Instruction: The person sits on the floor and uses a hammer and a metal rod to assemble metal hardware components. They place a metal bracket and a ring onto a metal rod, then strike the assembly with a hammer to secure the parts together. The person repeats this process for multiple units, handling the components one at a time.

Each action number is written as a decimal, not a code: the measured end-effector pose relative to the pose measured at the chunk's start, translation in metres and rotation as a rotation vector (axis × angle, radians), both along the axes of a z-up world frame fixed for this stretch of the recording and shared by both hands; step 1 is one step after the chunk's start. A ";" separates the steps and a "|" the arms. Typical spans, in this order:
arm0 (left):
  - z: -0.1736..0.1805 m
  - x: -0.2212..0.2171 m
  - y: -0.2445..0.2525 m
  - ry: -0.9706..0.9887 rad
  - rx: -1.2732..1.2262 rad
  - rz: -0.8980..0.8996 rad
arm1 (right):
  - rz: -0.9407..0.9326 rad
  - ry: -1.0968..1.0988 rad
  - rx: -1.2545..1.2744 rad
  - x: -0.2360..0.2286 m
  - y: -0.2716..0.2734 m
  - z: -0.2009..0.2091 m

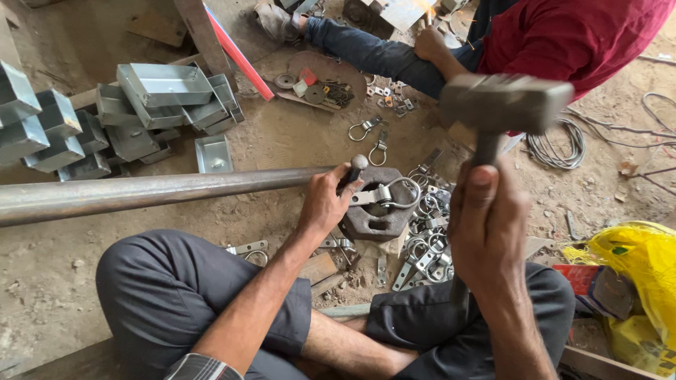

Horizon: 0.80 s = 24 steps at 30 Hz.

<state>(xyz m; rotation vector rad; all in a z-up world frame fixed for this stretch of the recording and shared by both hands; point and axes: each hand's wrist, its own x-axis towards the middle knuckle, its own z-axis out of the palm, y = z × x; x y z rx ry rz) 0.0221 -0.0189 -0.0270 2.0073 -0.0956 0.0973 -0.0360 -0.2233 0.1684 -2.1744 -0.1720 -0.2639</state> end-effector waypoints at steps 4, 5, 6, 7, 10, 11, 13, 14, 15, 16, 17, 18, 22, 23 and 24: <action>-0.002 -0.002 0.001 -0.049 0.024 0.010 | 0.034 -0.200 -0.112 0.020 0.036 -0.021; 0.000 -0.002 -0.001 -0.058 -0.001 0.011 | 0.076 -0.024 -0.086 0.020 0.040 -0.031; 0.003 -0.004 0.000 -0.068 -0.026 0.011 | 0.116 0.153 -0.059 0.021 0.044 -0.040; 0.007 -0.005 0.003 -0.082 -0.044 0.016 | 0.087 0.281 -0.145 0.025 0.040 -0.047; 0.012 -0.008 0.002 -0.306 -0.052 0.047 | 0.036 0.447 -0.291 0.033 0.006 -0.058; 0.011 -0.009 0.007 -0.233 -0.068 0.045 | 0.056 0.362 -0.262 0.027 -0.008 -0.060; 0.005 -0.006 0.006 -0.090 -0.113 0.038 | 0.044 0.384 -0.095 0.010 -0.029 -0.069; 0.002 -0.001 0.001 -0.105 -0.132 0.052 | 0.010 0.488 0.044 0.002 -0.041 -0.073; -0.002 0.002 0.005 -0.118 -0.141 0.077 | -0.011 0.595 0.190 -0.008 -0.045 -0.081; -0.005 0.004 0.007 -0.130 -0.151 0.102 | -0.033 0.640 0.312 -0.017 -0.049 -0.089; -0.009 0.007 0.009 -0.122 -0.230 0.116 | -0.056 0.683 0.437 -0.023 -0.050 -0.099; -0.012 0.009 0.010 -0.115 -0.309 0.130 | -0.079 0.726 0.563 -0.029 -0.052 -0.110; -0.018 0.009 0.025 0.085 -0.584 0.250 | -0.269 0.865 0.718 -0.036 -0.062 -0.151; -0.018 0.006 0.029 0.160 -0.487 0.302 | -0.285 0.869 0.768 -0.034 -0.068 -0.158; -0.018 0.000 0.034 0.234 -0.389 0.352 | -0.301 0.872 0.819 -0.033 -0.071 -0.165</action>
